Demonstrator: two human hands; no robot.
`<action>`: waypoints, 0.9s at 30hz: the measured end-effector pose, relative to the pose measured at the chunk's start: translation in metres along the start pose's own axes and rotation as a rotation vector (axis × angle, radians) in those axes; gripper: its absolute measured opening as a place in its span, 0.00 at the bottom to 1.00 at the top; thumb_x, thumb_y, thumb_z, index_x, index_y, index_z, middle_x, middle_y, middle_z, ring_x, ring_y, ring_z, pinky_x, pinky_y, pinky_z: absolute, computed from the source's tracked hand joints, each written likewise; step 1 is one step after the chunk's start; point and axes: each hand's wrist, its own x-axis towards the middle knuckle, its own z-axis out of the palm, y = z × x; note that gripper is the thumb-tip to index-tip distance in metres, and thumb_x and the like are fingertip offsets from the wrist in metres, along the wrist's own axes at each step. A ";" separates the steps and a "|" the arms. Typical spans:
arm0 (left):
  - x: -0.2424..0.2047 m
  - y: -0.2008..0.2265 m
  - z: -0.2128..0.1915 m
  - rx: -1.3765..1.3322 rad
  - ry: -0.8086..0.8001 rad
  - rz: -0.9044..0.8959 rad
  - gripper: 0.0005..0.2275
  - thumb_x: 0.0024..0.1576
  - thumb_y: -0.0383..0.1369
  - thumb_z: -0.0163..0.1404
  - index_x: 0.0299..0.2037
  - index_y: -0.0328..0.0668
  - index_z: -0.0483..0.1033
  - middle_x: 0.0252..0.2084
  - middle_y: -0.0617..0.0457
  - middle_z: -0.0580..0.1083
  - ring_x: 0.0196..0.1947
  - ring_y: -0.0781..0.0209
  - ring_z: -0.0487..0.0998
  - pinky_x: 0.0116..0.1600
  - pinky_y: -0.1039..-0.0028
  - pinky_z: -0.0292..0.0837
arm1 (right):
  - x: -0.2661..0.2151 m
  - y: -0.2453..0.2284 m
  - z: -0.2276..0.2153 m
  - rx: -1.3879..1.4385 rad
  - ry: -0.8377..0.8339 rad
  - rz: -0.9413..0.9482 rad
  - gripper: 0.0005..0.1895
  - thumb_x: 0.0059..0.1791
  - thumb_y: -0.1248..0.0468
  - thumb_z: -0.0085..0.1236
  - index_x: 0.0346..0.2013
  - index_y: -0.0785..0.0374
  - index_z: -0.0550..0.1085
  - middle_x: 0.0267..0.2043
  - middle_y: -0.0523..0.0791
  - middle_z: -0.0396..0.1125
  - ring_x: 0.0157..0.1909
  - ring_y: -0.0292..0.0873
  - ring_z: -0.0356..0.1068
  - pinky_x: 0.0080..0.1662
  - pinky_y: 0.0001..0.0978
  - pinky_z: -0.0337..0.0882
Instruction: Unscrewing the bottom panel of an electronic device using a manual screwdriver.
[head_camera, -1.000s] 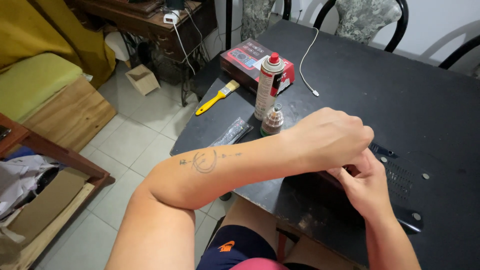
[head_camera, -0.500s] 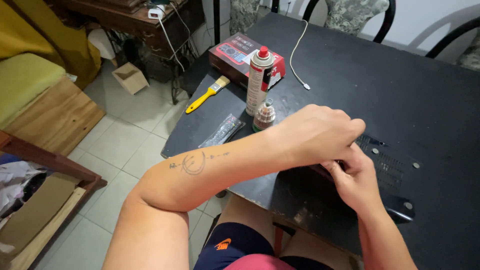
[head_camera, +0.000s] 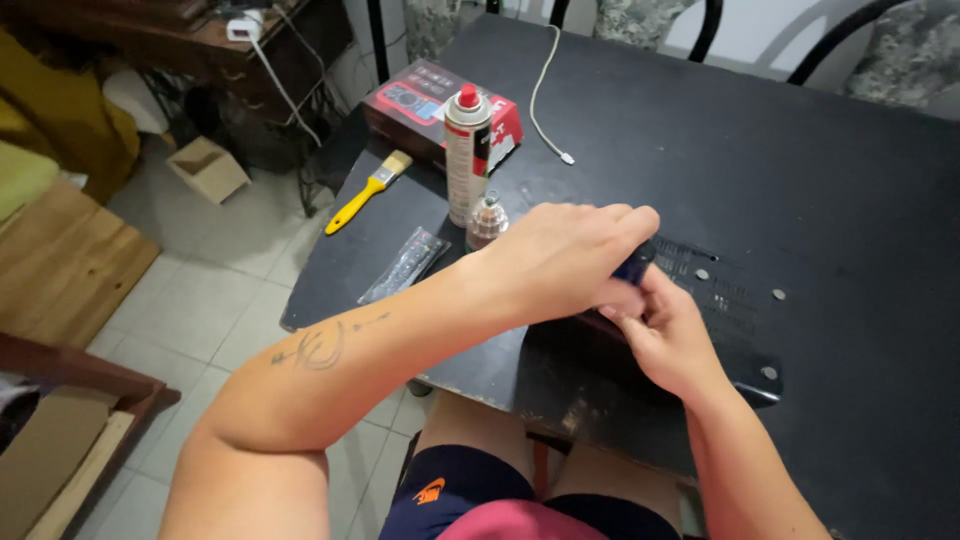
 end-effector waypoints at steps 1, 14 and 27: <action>-0.002 0.001 -0.003 -0.004 -0.004 0.009 0.21 0.56 0.46 0.60 0.49 0.46 0.65 0.39 0.46 0.74 0.37 0.32 0.82 0.39 0.42 0.79 | 0.000 -0.012 0.005 -0.002 0.009 0.005 0.16 0.50 0.75 0.62 0.53 0.68 0.75 0.44 0.46 0.77 0.50 0.35 0.72 0.56 0.42 0.73; 0.001 0.005 -0.004 -0.102 0.088 0.114 0.14 0.64 0.39 0.53 0.52 0.44 0.65 0.40 0.48 0.69 0.38 0.32 0.80 0.39 0.46 0.78 | -0.001 -0.028 0.010 -0.025 -0.031 -0.076 0.14 0.49 0.69 0.68 0.48 0.65 0.77 0.46 0.48 0.74 0.54 0.46 0.75 0.56 0.46 0.76; -0.045 0.005 -0.073 -0.201 0.825 -0.010 0.10 0.73 0.34 0.50 0.59 0.40 0.70 0.57 0.47 0.72 0.48 0.55 0.81 0.50 0.71 0.80 | -0.016 -0.055 -0.004 0.275 0.502 -0.197 0.04 0.58 0.69 0.52 0.47 0.63 0.69 0.49 0.52 0.73 0.51 0.45 0.76 0.53 0.30 0.76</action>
